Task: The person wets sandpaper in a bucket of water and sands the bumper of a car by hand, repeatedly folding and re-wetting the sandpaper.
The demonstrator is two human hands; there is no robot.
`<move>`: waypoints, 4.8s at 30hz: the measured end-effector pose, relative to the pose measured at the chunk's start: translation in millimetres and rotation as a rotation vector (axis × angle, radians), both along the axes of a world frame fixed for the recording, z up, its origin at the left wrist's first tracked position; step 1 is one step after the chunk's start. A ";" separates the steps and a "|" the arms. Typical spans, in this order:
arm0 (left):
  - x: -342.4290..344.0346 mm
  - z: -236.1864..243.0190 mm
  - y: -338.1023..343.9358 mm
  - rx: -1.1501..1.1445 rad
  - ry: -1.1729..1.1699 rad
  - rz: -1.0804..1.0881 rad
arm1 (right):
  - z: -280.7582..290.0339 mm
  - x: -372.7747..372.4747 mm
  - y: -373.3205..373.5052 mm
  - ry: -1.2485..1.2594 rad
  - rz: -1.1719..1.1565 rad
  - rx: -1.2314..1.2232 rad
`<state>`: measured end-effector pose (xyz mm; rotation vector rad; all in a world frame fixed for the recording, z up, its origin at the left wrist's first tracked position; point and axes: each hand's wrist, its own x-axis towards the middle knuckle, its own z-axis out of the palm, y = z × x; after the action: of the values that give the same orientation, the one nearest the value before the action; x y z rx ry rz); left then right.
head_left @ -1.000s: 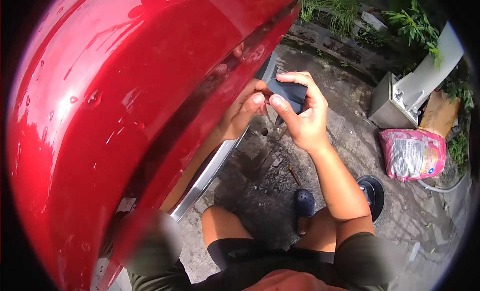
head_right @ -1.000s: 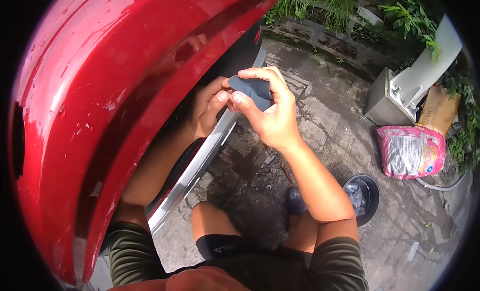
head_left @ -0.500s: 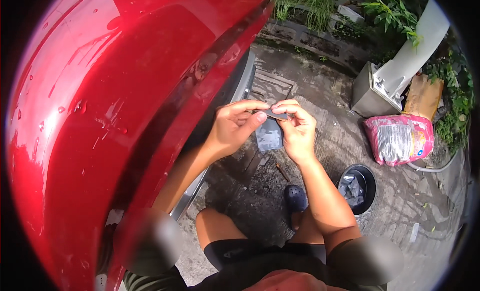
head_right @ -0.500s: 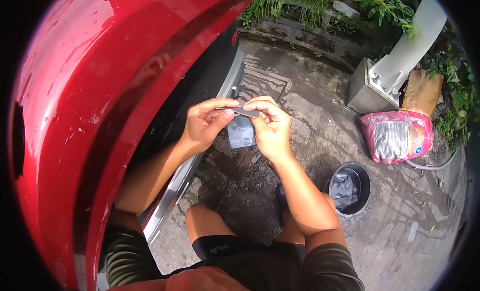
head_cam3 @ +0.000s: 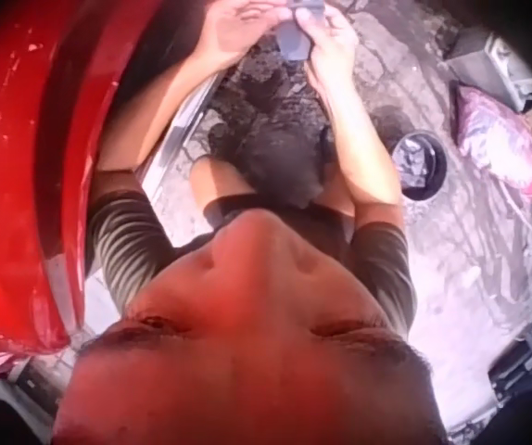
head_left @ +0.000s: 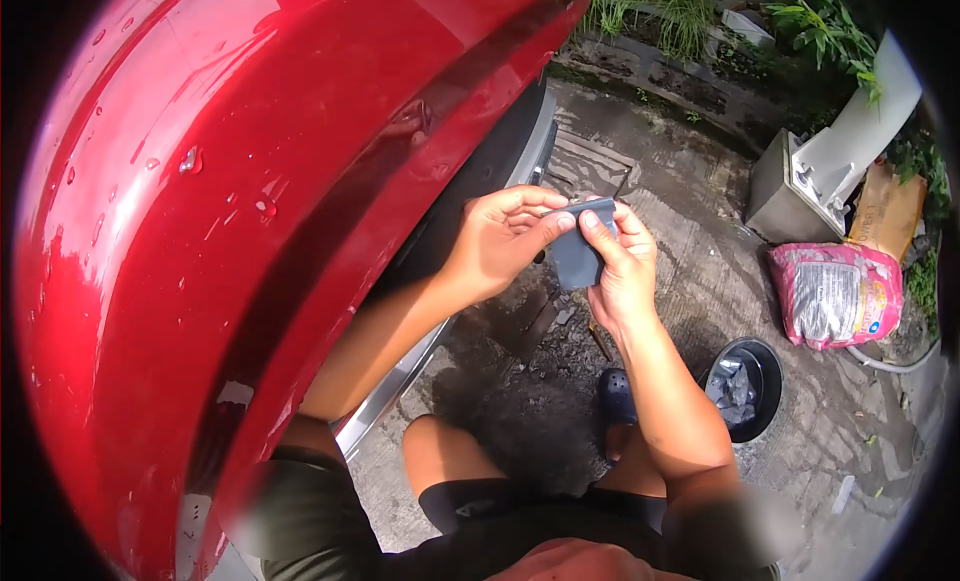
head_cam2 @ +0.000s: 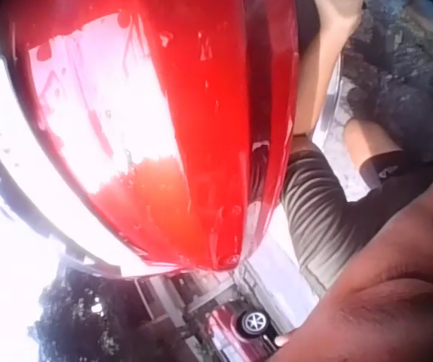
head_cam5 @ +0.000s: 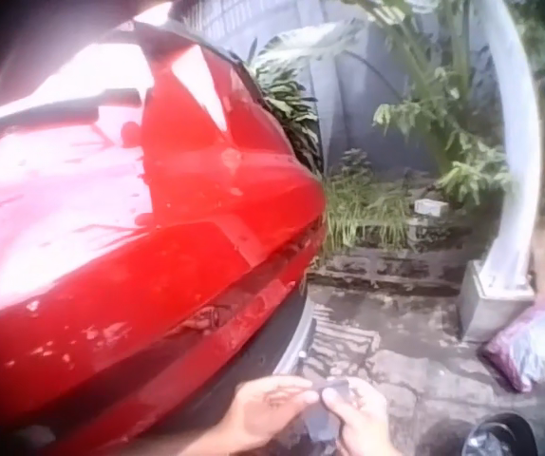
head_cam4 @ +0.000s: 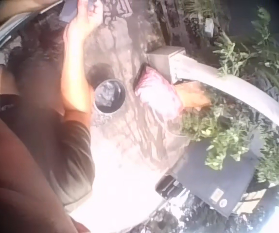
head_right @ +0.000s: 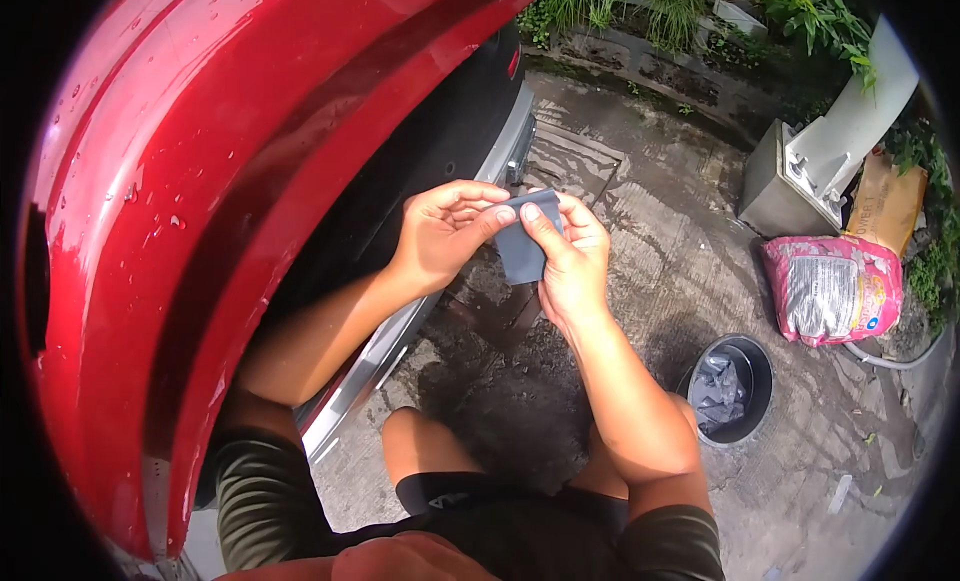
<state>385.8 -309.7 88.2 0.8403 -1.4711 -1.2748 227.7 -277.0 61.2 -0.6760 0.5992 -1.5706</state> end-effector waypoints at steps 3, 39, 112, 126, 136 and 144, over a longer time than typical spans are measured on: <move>2.1 6.2 2.9 -0.001 -0.031 -0.013 | 5.6 -6.9 -0.8 0.018 -0.006 -0.009; 18.0 2.9 -42.9 -0.535 -0.179 0.221 | 89.3 10.8 -3.4 0.418 0.030 -0.491; -3.4 -9.1 -2.3 -0.468 0.039 0.014 | 37.8 -30.2 -10.4 0.731 0.112 -0.249; -6.7 7.5 -0.6 -0.613 -0.204 0.324 | 31.0 -32.7 -16.4 0.213 0.293 -0.205; -3.8 -3.6 0.1 -0.557 -0.068 0.180 | 24.1 -25.4 -16.1 0.457 0.188 -0.226; -4.0 -8.2 0.4 -0.292 0.100 0.001 | 11.8 -30.2 -24.6 0.765 -0.048 -0.474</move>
<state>381.9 -309.3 80.0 0.5762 -1.5298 -1.0519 197.5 -301.6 72.9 -1.6672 0.7999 -1.4823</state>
